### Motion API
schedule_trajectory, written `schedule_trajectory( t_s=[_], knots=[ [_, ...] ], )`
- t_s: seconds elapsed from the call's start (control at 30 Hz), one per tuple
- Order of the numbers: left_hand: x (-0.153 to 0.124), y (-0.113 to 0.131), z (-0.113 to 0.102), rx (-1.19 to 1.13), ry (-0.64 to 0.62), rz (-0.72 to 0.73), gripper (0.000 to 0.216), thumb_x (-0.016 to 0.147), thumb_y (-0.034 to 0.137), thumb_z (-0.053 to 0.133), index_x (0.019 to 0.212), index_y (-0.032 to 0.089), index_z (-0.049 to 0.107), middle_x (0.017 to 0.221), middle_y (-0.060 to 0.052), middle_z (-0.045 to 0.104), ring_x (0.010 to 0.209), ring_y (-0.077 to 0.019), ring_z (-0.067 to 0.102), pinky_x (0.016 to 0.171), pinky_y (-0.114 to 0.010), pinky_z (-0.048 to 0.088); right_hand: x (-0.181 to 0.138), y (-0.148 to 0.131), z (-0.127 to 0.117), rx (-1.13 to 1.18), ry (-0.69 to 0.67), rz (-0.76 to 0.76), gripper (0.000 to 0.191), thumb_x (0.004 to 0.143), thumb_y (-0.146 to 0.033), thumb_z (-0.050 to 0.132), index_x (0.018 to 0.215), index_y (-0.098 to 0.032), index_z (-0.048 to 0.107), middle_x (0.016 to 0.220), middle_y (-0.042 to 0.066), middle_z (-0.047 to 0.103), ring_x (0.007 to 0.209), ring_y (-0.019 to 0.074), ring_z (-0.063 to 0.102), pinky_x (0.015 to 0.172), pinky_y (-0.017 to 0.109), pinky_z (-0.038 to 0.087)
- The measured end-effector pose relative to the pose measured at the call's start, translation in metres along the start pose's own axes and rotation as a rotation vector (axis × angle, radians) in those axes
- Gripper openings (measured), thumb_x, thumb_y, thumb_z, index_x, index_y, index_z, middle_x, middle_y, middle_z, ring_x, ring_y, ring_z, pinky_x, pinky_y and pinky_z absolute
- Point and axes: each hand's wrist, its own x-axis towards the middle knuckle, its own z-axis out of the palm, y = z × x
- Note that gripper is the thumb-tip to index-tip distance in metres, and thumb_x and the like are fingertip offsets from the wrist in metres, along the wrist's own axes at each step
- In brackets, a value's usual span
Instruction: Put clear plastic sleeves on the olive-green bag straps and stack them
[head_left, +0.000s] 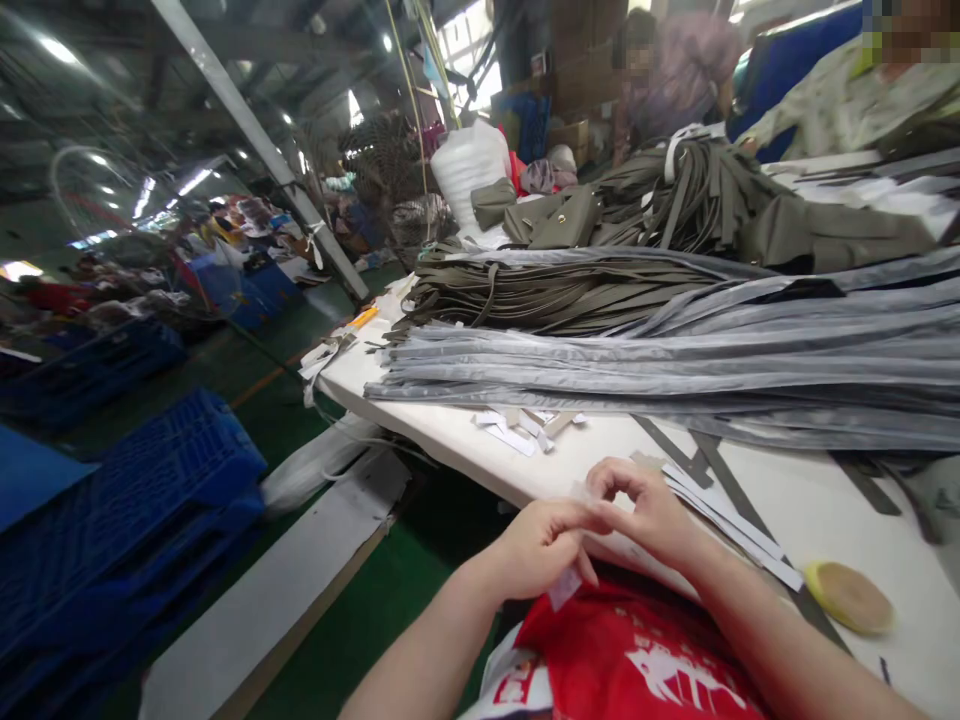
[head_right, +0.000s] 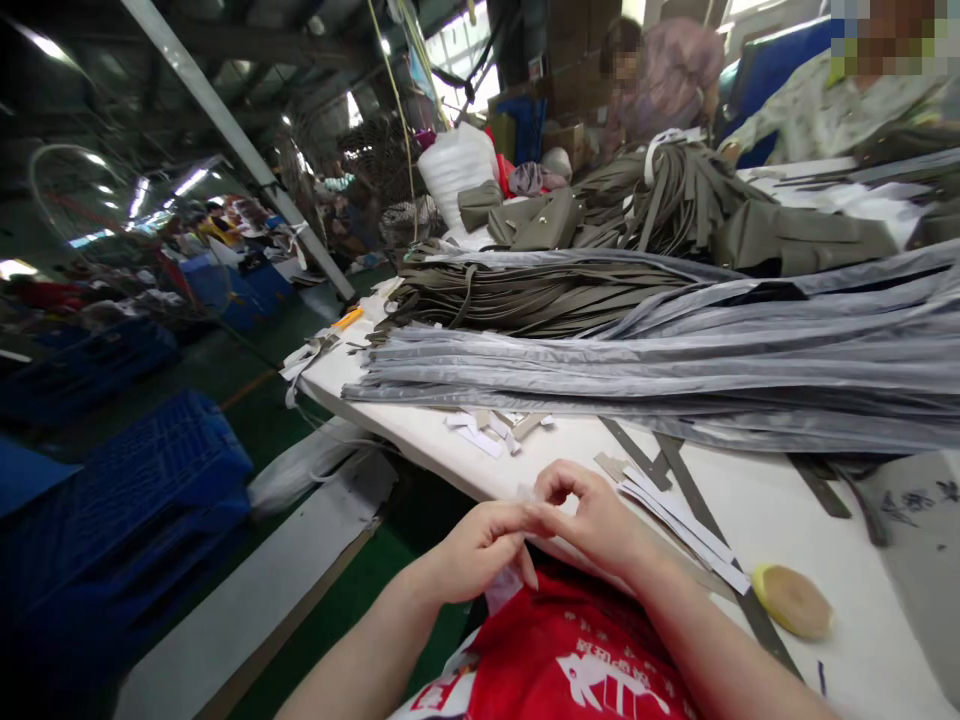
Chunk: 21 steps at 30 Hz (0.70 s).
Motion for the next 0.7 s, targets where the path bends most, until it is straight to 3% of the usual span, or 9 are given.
schedule_trajectory(
  t_s=[0.1, 0.2, 0.3, 0.4, 0.53, 0.6, 0.7],
  knots=[
    [0.001, -0.002, 0.000, 0.066, 0.030, 0.023, 0.032, 0.080, 0.015, 0.044, 0.096, 0.013, 0.072, 0.103, -0.009, 0.069, 0.061, -0.0137, 0.071, 0.060, -0.021, 0.051, 0.002, -0.005, 0.002, 0.043, -0.046, 0.019, 0.009, 0.082, -0.027, 0.067, 0.086, -0.019, 0.070, 0.090, 0.006, 0.069, 0.084, 0.0187, 0.062, 0.075, 0.030, 0.047],
    [0.008, -0.014, -0.003, 0.004, 0.027, 0.023, 0.027, 0.080, 0.021, 0.048, 0.093, 0.014, 0.071, 0.108, -0.011, 0.067, 0.059, -0.0128, 0.069, 0.056, -0.021, 0.049, 0.008, -0.007, 0.004, 0.071, -0.023, 0.055, 0.013, 0.081, -0.019, 0.064, 0.068, -0.018, 0.064, 0.077, 0.004, 0.066, 0.075, 0.0162, 0.061, 0.072, 0.028, 0.047],
    [0.020, -0.029, -0.007, -0.013, -0.011, 0.001, 0.030, 0.078, 0.026, 0.051, 0.098, 0.014, 0.071, 0.081, -0.007, 0.068, 0.054, -0.0131, 0.065, 0.053, -0.021, 0.046, 0.017, -0.009, 0.006, 0.045, 0.035, 0.090, 0.014, 0.074, -0.015, 0.065, 0.063, -0.018, 0.056, 0.069, 0.001, 0.062, 0.067, 0.0142, 0.056, 0.065, 0.026, 0.045],
    [0.033, -0.039, -0.010, -0.017, 0.042, -0.027, 0.033, 0.079, 0.032, 0.053, 0.100, 0.013, 0.070, 0.060, -0.002, 0.062, 0.052, -0.0149, 0.063, 0.055, -0.023, 0.045, 0.032, -0.015, -0.001, -0.055, 0.014, 0.141, 0.011, 0.067, -0.014, 0.070, 0.071, -0.018, 0.060, 0.071, 0.000, 0.063, 0.068, 0.0143, 0.057, 0.064, 0.025, 0.045],
    [0.049, -0.057, -0.023, -0.124, 0.161, -0.105, 0.045, 0.079, 0.052, 0.056, 0.100, 0.013, 0.066, 0.051, -0.002, 0.062, 0.051, -0.0182, 0.064, 0.057, -0.027, 0.047, 0.075, -0.012, -0.035, -0.286, -0.004, 0.106, 0.014, 0.080, -0.027, 0.066, 0.091, -0.019, 0.068, 0.084, 0.001, 0.071, 0.075, 0.0145, 0.061, 0.069, 0.024, 0.048],
    [0.057, -0.070, -0.032, -0.201, 0.218, -0.122, 0.057, 0.076, 0.065, 0.056, 0.098, 0.014, 0.065, 0.048, -0.002, 0.061, 0.047, -0.0185, 0.061, 0.054, -0.028, 0.046, 0.107, 0.001, -0.062, -0.439, 0.040, 0.128, 0.018, 0.089, -0.033, 0.057, 0.092, -0.019, 0.069, 0.085, 0.001, 0.073, 0.075, 0.0147, 0.063, 0.070, 0.024, 0.049],
    [0.071, -0.090, -0.043, -0.291, 0.305, -0.109, 0.067, 0.068, 0.079, 0.058, 0.086, 0.014, 0.064, 0.051, -0.002, 0.061, 0.040, -0.0153, 0.054, 0.046, -0.025, 0.040, 0.159, 0.033, -0.103, -0.587, 0.076, 0.190, 0.018, 0.091, -0.030, 0.056, 0.091, -0.018, 0.070, 0.086, 0.004, 0.073, 0.078, 0.0169, 0.065, 0.074, 0.028, 0.049]
  ],
)
